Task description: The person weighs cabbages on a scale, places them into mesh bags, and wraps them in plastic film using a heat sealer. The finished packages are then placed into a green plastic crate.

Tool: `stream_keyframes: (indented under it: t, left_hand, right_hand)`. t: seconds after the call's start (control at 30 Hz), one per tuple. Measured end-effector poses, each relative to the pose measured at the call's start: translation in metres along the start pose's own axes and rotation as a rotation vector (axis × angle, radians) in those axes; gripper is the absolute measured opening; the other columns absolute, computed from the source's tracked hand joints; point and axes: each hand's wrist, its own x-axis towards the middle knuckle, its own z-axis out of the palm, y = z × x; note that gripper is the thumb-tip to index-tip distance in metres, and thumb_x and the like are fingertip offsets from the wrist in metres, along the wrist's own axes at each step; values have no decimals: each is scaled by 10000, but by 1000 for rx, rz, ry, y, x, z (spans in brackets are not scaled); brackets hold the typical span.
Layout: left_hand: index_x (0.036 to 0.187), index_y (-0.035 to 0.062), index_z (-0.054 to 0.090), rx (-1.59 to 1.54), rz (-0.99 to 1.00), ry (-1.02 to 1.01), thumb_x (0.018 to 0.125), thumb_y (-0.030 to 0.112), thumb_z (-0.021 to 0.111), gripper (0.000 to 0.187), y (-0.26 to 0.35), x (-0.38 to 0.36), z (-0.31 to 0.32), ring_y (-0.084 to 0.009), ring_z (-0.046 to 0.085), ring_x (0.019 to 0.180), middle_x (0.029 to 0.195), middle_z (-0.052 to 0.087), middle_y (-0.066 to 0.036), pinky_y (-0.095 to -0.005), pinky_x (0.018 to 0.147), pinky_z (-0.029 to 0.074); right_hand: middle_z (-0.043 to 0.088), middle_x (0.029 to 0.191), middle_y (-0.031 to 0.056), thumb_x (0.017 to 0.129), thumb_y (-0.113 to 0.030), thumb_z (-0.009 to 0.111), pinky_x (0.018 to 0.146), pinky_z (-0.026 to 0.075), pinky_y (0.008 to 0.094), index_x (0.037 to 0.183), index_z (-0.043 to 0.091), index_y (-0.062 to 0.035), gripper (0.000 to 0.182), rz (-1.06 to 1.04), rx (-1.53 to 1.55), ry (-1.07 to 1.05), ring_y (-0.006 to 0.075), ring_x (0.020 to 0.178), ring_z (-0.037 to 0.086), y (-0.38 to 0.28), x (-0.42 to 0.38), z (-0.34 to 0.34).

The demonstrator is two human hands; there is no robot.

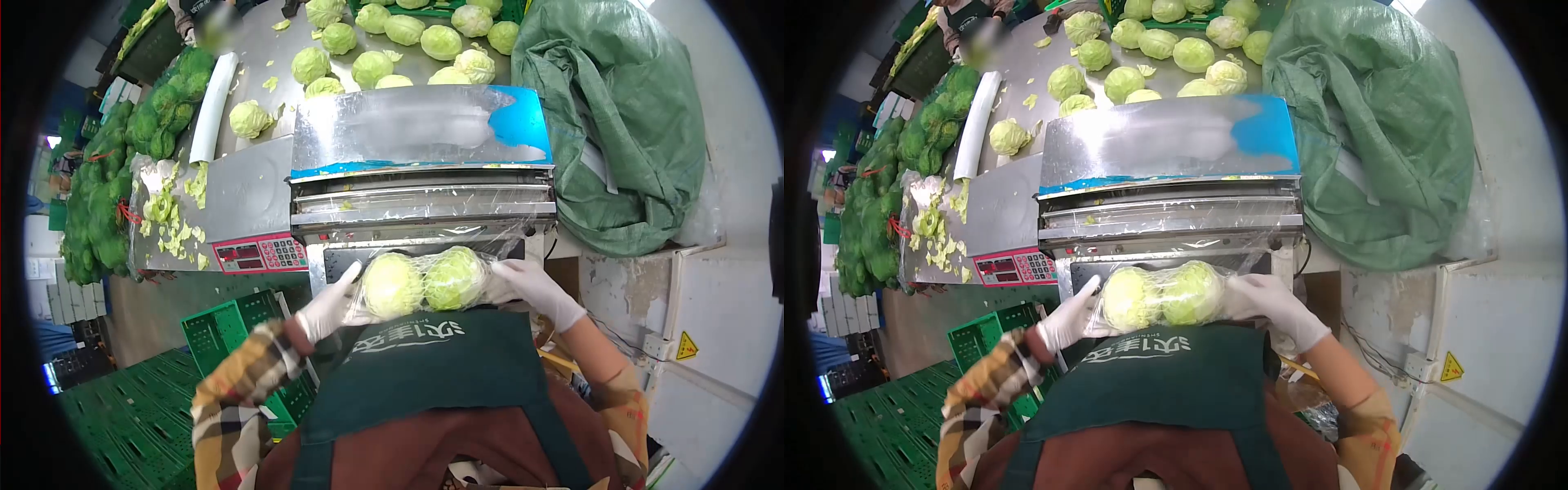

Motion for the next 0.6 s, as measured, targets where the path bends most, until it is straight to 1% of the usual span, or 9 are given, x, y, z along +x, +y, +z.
stream_keyframes:
  t: [0.07, 0.1, 0.2, 0.33, 0.37, 0.4, 0.47, 0.5, 0.6]
  left_hand:
    - [1281, 61, 532, 437, 223, 483, 1002, 411, 496, 449, -10, -21, 1, -208, 635, 1087, 1167, 640, -96, -349, 919, 528]
    - [1216, 46, 570, 410, 353, 392, 975, 305, 558, 354, -26, -20, -13, -195, 638, 1057, 1120, 651, -82, -335, 922, 520]
    - [968, 16, 675, 642, 854, 346, 857, 53, 710, 122, -66, -3, -36, -107, 613, 936, 991, 673, -28, -264, 898, 466]
    - [859, 27, 575, 334, 1091, 490, 968, 95, 569, 129, -59, 19, -37, -112, 581, 770, 803, 614, -19, -274, 783, 477]
    - [868, 45, 547, 220, 1141, 457, 983, 105, 545, 129, -51, 22, -18, -104, 538, 685, 741, 564, -1, -271, 703, 466]
    - [878, 63, 519, 104, 1189, 424, 997, 115, 520, 130, -43, 20, -3, -95, 494, 600, 679, 514, 18, -267, 623, 456]
    - [889, 79, 507, -8, 1182, 320, 1004, 123, 510, 123, -30, 8, 7, -78, 430, 545, 639, 453, 36, -247, 553, 400]
    - [900, 95, 495, -119, 1170, 219, 1011, 131, 500, 117, -27, 0, 11, -61, 365, 490, 599, 392, 53, -227, 483, 345]
    - [843, 136, 491, -219, 1137, 664, 1019, 223, 509, 197, -25, -28, 18, -9, 277, 444, 575, 313, 91, -192, 392, 199]
  right_hand:
    - [673, 1063, 147, 857, -211, 714, 892, 524, 338, 1096, 631, 48, 362, -411, -356, 136, 261, 974, 664, 14, -14, -4]
    - [660, 1105, 96, 792, -160, 762, 894, 500, 329, 1091, 674, -23, 340, -665, -372, 139, 201, 1094, 612, 22, -18, -3]
    - [640, 1145, 99, 789, -100, 755, 1006, 431, 354, 997, 686, 5, 242, -854, -574, 396, 185, 1176, 552, 49, -9, -10]
    - [694, 914, 87, 881, -23, 637, 1031, 411, 367, 892, 662, 26, 55, -992, -198, 549, 165, 931, 655, 42, 4, 13]
    - [653, 736, 36, 926, -35, 599, 846, 501, 319, 873, 641, 15, 84, -1005, -149, 586, 115, 690, 629, 36, 7, 20]
    - [653, 736, 36, 926, -35, 599, 846, 501, 319, 873, 641, 15, 84, -1006, -150, 589, 115, 690, 629, 29, 8, 25]
    - [587, 672, -6, 957, -81, 591, 581, 460, 224, 864, 625, -3, 125, -980, 117, 580, 42, 564, 528, 14, 11, 33]
    - [519, 602, -39, 970, -96, 589, 411, 304, 189, 887, 624, -10, 125, -1003, 208, 654, 7, 474, 434, 9, 17, 40]
    - [504, 570, -47, 970, -118, 597, 388, 294, 188, 866, 623, -22, 145, -949, 71, 682, 7, 443, 423, 7, 16, 49]
